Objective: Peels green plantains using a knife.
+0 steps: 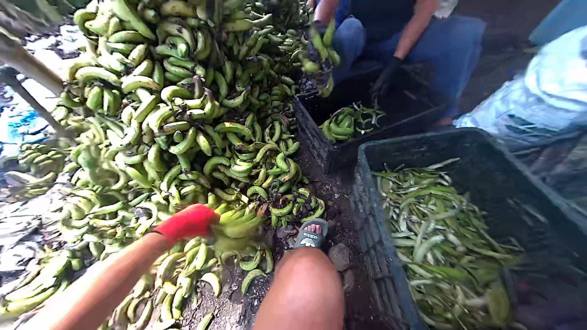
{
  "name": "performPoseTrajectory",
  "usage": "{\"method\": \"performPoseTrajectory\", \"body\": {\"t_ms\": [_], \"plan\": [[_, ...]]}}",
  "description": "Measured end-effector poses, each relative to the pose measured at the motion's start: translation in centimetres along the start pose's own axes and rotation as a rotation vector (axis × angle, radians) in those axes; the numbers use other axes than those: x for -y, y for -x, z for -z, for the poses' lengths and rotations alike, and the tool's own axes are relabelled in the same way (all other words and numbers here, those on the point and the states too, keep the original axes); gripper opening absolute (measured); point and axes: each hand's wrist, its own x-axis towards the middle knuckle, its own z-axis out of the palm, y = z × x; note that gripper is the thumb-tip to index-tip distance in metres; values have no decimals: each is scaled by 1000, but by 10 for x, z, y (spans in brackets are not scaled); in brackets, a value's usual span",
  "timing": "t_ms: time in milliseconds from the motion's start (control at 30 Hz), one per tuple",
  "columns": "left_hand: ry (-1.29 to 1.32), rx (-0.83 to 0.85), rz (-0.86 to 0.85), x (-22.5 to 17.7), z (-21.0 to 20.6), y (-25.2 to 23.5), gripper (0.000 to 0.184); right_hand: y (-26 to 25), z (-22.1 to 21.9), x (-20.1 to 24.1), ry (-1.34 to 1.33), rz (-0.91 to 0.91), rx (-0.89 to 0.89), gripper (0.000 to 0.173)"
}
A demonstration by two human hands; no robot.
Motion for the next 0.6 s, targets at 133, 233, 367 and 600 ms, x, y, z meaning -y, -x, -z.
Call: {"method": "performPoseTrajectory", "body": {"t_ms": [133,233,367,600], "plan": [[-195,-63,-26,-18,62,34,36,22,-52,52,-122,206,-326,39],[-246,-226,-72,-22,113,47,38,48,-53,83,-84,336,-331,41],[-302,-429,-125,-123,215,104,28,75,-51,81,-225,456,-336,39],[-470,-844,-600,-296,308,127,14,100,-50,88,-363,523,-212,42]]}}
